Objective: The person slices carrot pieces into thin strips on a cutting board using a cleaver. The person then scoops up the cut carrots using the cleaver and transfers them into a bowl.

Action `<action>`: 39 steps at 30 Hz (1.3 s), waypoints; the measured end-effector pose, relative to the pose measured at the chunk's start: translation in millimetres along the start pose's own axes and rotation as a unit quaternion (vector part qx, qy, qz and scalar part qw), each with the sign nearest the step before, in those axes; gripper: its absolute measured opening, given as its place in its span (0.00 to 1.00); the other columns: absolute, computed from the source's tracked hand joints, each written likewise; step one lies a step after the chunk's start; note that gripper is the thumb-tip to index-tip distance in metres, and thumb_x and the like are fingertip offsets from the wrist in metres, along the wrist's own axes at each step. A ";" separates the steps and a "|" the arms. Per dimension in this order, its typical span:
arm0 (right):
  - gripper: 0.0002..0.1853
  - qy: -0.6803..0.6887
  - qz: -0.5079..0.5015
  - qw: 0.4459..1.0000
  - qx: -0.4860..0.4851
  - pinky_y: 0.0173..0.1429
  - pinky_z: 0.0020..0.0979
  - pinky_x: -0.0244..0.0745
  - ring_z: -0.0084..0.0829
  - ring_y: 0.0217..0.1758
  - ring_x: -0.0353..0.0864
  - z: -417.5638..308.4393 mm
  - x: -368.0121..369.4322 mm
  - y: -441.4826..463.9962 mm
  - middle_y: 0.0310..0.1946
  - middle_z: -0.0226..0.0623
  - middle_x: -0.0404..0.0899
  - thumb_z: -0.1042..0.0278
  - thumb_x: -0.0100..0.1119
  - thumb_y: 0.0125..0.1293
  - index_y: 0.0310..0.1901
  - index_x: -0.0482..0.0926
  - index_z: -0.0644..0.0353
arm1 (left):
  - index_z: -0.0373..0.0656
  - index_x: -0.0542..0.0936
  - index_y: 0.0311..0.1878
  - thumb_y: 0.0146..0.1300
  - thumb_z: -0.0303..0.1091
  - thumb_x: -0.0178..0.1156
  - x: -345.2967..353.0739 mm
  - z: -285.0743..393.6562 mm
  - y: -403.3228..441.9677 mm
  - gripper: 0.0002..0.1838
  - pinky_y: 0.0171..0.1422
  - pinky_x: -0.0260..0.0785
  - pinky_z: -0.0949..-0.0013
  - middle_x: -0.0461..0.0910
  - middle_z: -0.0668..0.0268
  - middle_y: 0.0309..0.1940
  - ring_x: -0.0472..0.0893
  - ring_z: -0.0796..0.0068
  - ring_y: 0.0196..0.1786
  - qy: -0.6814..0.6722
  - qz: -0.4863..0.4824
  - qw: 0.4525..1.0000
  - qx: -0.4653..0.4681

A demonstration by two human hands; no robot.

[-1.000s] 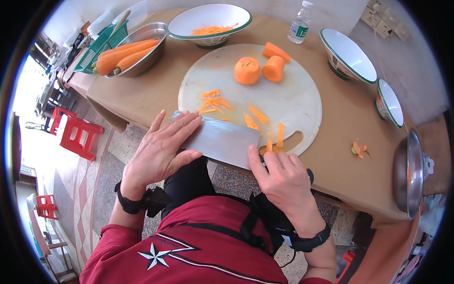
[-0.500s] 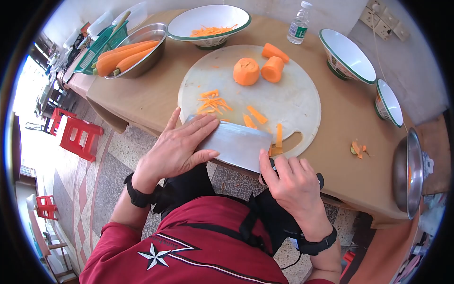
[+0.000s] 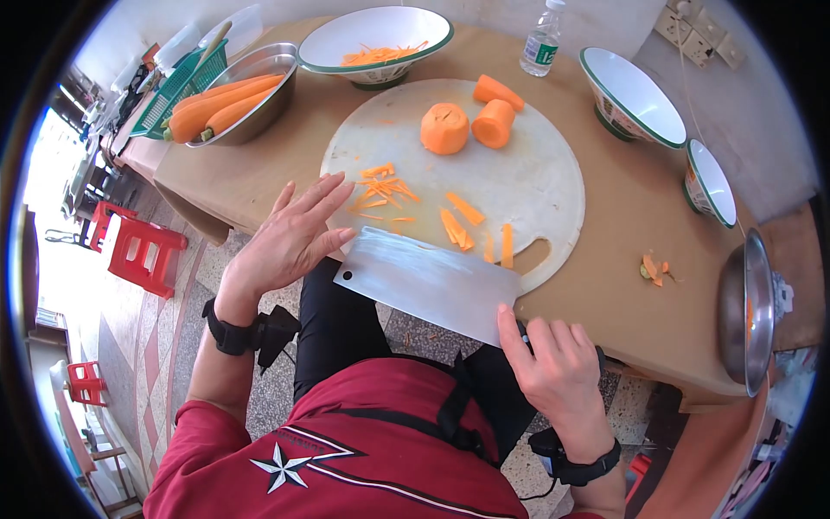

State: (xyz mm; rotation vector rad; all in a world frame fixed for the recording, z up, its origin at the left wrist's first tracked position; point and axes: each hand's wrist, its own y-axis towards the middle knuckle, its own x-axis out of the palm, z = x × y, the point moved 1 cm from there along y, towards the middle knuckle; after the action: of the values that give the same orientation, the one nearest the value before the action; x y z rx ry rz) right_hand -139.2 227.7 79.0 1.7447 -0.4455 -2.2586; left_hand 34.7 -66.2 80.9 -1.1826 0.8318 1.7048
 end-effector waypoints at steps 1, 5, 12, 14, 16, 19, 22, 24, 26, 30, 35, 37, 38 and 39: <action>0.21 0.000 -0.006 1.000 0.011 0.29 0.29 0.62 0.27 0.24 0.67 -1.0 -2.1 -2.7 0.24 0.29 0.63 0.72 0.60 0.56 0.53 0.83 0.56 | 0.41 0.67 0.71 0.73 0.60 0.48 1.3 -1.4 2.9 0.36 0.79 0.47 0.40 0.64 0.50 0.72 0.61 0.50 0.76 -0.007 0.021 1.000 0.013; 0.21 -0.006 -0.026 0.999 0.035 0.32 0.30 0.65 0.28 0.26 0.69 -3.0 -13.7 -10.1 0.24 0.30 0.64 0.72 0.60 0.57 0.54 0.83 0.56 | 0.41 0.67 0.70 0.73 0.55 0.51 9.4 -11.6 22.9 0.32 0.78 0.52 0.45 0.64 0.47 0.71 0.62 0.47 0.74 -0.005 0.028 0.997 0.067; 0.23 -0.023 -0.104 0.991 0.083 0.36 0.33 0.66 0.32 0.30 0.70 -4.9 -35.5 -20.8 0.27 0.32 0.64 0.72 0.59 0.58 0.58 0.81 0.55 | 0.40 0.64 0.73 0.67 0.35 0.60 10.7 -15.6 48.5 0.32 0.75 0.60 0.56 0.64 0.48 0.70 0.65 0.48 0.72 -0.012 -0.029 0.994 0.104; 0.32 -0.019 -0.162 0.980 0.116 0.38 0.36 0.67 0.33 0.30 0.71 -9.3 -42.9 -17.1 0.28 0.34 0.66 0.69 0.71 0.51 0.62 0.79 0.51 | 0.41 0.64 0.73 0.65 0.32 0.62 7.7 -15.8 51.0 0.33 0.74 0.61 0.57 0.64 0.48 0.70 0.65 0.49 0.72 -0.028 -0.044 0.993 0.105; 0.34 0.011 -0.177 0.977 0.121 0.38 0.36 0.67 0.34 0.30 0.71 -12.8 -46.5 -15.9 0.28 0.34 0.67 0.66 0.72 0.52 0.64 0.76 0.52 | 0.40 0.67 0.71 0.64 0.31 0.62 -0.3 -10.1 52.7 0.32 0.73 0.63 0.59 0.66 0.51 0.69 0.68 0.51 0.70 -0.046 -0.060 0.994 0.084; 0.37 0.053 -0.206 0.969 0.124 0.38 0.36 0.67 0.34 0.30 0.71 -17.3 -49.1 -12.1 0.27 0.34 0.68 0.62 0.73 0.53 0.68 0.73 0.55 | 0.40 0.72 0.67 0.63 0.31 0.63 2.8 -11.1 55.1 0.28 0.71 0.65 0.59 0.70 0.53 0.65 0.71 0.53 0.67 -0.030 -0.030 0.994 0.097; 0.38 0.068 -0.227 0.965 0.116 0.36 0.35 0.66 0.32 0.29 0.71 -20.3 -47.7 -12.3 0.26 0.33 0.68 0.59 0.72 0.56 0.69 0.70 0.58 | 0.40 0.75 0.64 0.63 0.31 0.64 3.7 -6.1 56.0 0.25 0.67 0.68 0.59 0.74 0.55 0.59 0.74 0.53 0.62 -0.049 -0.009 0.994 0.098; 0.38 0.070 -0.234 0.963 0.109 0.35 0.34 0.66 0.31 0.28 0.71 -21.4 -47.3 -11.2 0.26 0.32 0.68 0.58 0.71 0.57 0.69 0.69 0.59 | 0.40 0.77 0.62 0.62 0.30 0.63 5.7 -4.6 57.7 0.23 0.65 0.69 0.58 0.75 0.54 0.56 0.75 0.53 0.59 -0.063 0.003 0.993 0.096; 0.39 0.031 -0.228 0.970 0.082 0.34 0.33 0.66 0.30 0.26 0.71 -22.7 -47.6 -6.5 0.23 0.31 0.67 0.55 0.70 0.58 0.69 0.69 0.63 | 0.40 0.78 0.60 0.62 0.29 0.62 8.3 -2.5 60.2 0.22 0.63 0.70 0.58 0.77 0.54 0.54 0.77 0.53 0.57 -0.076 0.015 0.993 0.094; 0.39 -0.004 -0.225 0.971 0.078 0.32 0.32 0.65 0.29 0.24 0.70 -27.8 -40.0 6.3 0.22 0.30 0.67 0.52 0.69 0.60 0.68 0.69 0.65 | 0.38 0.82 0.52 0.60 0.27 0.60 15.6 2.7 64.2 0.16 0.56 0.72 0.58 0.80 0.55 0.44 0.80 0.53 0.48 -0.069 0.029 0.995 0.058; 0.39 -0.002 -0.193 0.977 0.086 0.30 0.33 0.67 0.29 0.21 0.70 -29.6 -21.2 19.7 0.20 0.31 0.68 0.49 0.67 0.61 0.68 0.70 0.66 | 0.38 0.84 0.47 0.59 0.27 0.60 15.0 7.5 66.2 0.12 0.51 0.74 0.60 0.82 0.56 0.38 0.82 0.53 0.42 -0.065 0.058 0.995 0.051; 0.39 -0.001 -0.183 0.980 0.082 0.30 0.34 0.67 0.29 0.21 0.71 -31.0 -14.1 23.1 0.20 0.31 0.68 0.48 0.66 0.61 0.68 0.70 0.66 | 0.37 0.85 0.46 0.59 0.27 0.62 8.8 14.7 65.8 0.12 0.49 0.75 0.61 0.83 0.55 0.40 0.83 0.55 0.41 -0.180 0.000 0.983 -0.024; 0.39 0.002 -0.174 0.982 0.078 0.30 0.34 0.68 0.29 0.21 0.71 -32.0 -11.0 24.2 0.19 0.31 0.68 0.48 0.66 0.61 0.68 0.70 0.66 | 0.37 0.85 0.46 0.59 0.27 0.62 8.0 17.0 65.2 0.12 0.49 0.75 0.61 0.83 0.55 0.40 0.83 0.55 0.41 -0.179 0.000 0.984 -0.025; 0.39 0.002 -0.174 0.982 0.078 0.30 0.34 0.68 0.29 0.21 0.71 -33.3 -8.0 24.9 0.19 0.31 0.68 0.48 0.66 0.61 0.68 0.70 0.66 | 0.37 0.85 0.46 0.60 0.28 0.63 8.0 19.5 64.2 0.12 0.48 0.76 0.61 0.83 0.55 0.40 0.83 0.56 0.41 -0.180 -0.002 0.984 -0.011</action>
State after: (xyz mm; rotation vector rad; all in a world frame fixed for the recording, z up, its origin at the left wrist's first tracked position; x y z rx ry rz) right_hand -104.6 204.9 88.0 2.0426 -0.3473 -2.5120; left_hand -32.5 -72.1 82.4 -0.8514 0.5867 1.8558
